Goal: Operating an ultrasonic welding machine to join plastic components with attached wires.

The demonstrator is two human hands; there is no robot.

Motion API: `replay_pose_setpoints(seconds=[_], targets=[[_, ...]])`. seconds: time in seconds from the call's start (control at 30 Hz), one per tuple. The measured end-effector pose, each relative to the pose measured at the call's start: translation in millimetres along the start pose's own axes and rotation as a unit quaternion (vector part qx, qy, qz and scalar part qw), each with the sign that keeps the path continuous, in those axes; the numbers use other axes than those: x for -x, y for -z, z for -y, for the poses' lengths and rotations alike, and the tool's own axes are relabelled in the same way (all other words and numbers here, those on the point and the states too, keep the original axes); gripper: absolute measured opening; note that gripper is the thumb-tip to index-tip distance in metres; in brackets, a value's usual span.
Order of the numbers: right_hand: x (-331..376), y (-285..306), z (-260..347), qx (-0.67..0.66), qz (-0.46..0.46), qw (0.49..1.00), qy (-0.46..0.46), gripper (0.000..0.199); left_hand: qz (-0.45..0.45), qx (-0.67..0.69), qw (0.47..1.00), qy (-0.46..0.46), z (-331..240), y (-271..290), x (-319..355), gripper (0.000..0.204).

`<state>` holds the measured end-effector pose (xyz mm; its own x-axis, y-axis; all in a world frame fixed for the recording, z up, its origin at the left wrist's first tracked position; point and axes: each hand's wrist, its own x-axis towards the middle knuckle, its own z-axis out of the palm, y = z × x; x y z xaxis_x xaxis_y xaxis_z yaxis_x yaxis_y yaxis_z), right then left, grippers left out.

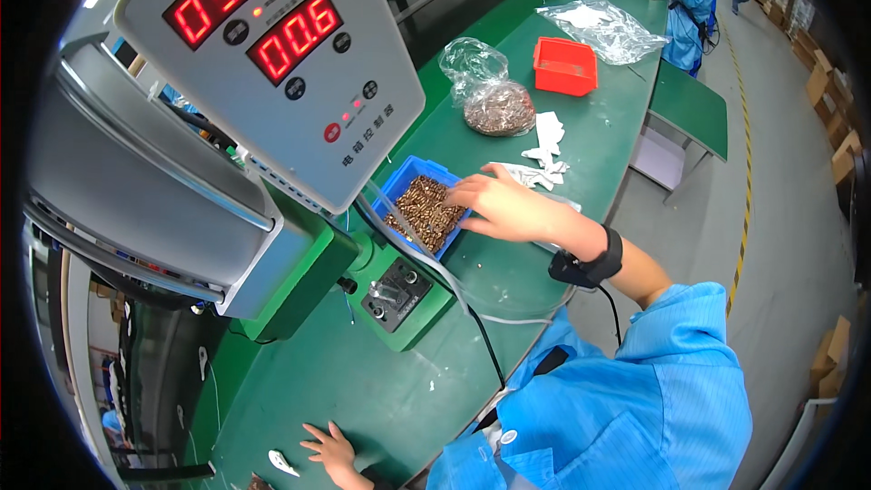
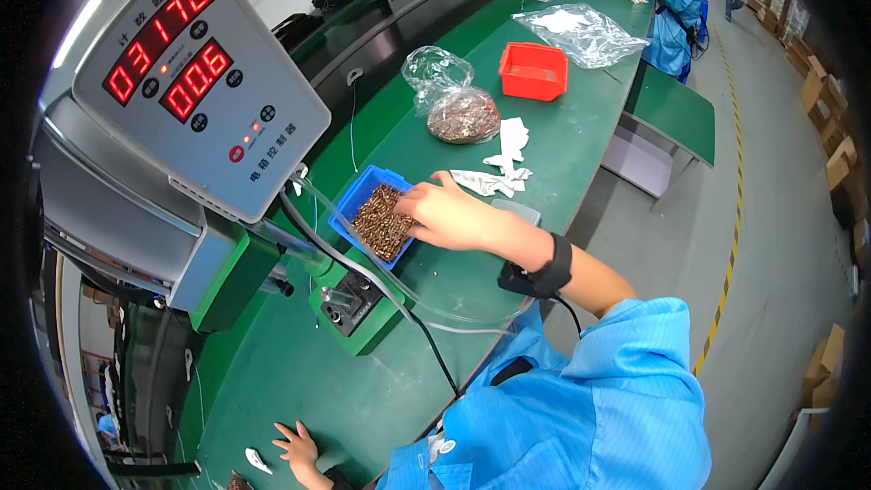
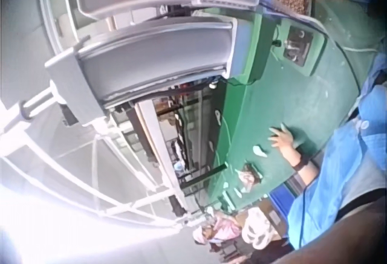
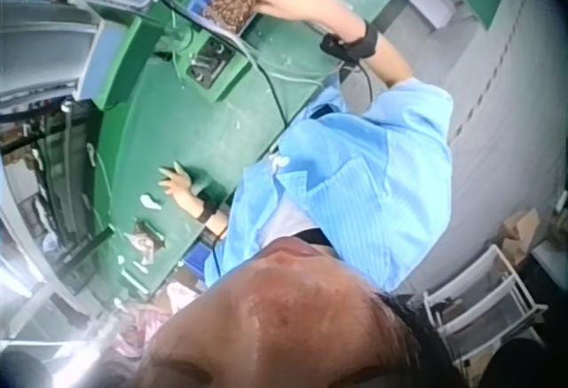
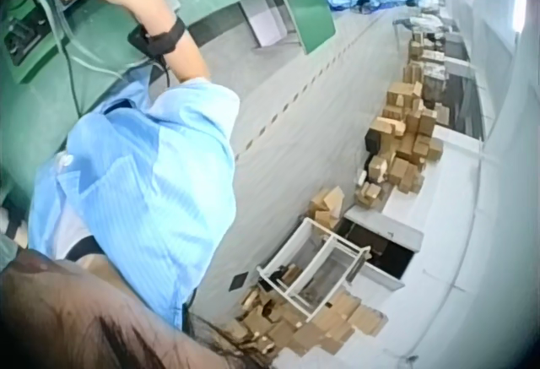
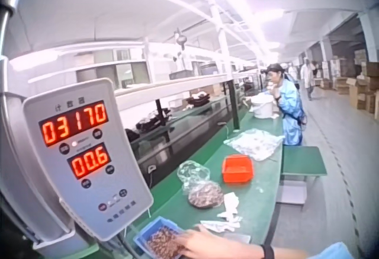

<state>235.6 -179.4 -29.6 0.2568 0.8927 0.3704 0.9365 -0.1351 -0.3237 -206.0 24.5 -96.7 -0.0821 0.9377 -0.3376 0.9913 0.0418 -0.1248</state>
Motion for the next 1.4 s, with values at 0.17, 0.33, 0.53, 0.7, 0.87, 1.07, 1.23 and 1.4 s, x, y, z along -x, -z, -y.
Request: replay_pose_setpoints(seconds=[0.17, 0.33, 0.53, 0.7, 0.87, 1.07, 1.23, 1.4], targets=[[54, 27, 15, -0.036, -0.023, 0.999, -0.018, 0.034, -0.037, -0.005, 0.999, -0.013, 2, -13, -16, 0.065], [137, 89, 23, -0.434, -0.038, 0.882, -0.179, 0.036, 0.009, 0.066, 0.97, -0.234, 45, 4, -9, 0.066], [307, 35, -62, -0.756, -0.375, 0.531, -0.073, 0.037, 0.133, 0.776, 0.592, -0.171, 91, 79, 88, 0.056], [521, -178, -112, -0.429, -0.263, 0.403, -0.764, 0.034, 0.04, 0.75, 0.658, -0.058, 64, 5, 100, 0.056], [526, -220, -17, -0.407, 0.248, 0.404, -0.781, 0.029, 0.043, 0.726, 0.686, 0.013, 39, -58, 99, 0.055], [497, -217, -105, -0.303, 0.132, 0.592, -0.735, 0.021, 0.03, 0.719, 0.69, 0.073, 43, -96, 104, 0.054], [492, -217, -160, -0.323, -0.085, 0.499, -0.8, 0.023, 0.037, 0.718, 0.691, 0.078, 40, -107, 101, 0.054], [432, -225, -134, -0.422, -0.124, 0.413, -0.798, 0.032, 0.03, 0.716, 0.692, 0.084, 46, -114, 100, 0.053]])
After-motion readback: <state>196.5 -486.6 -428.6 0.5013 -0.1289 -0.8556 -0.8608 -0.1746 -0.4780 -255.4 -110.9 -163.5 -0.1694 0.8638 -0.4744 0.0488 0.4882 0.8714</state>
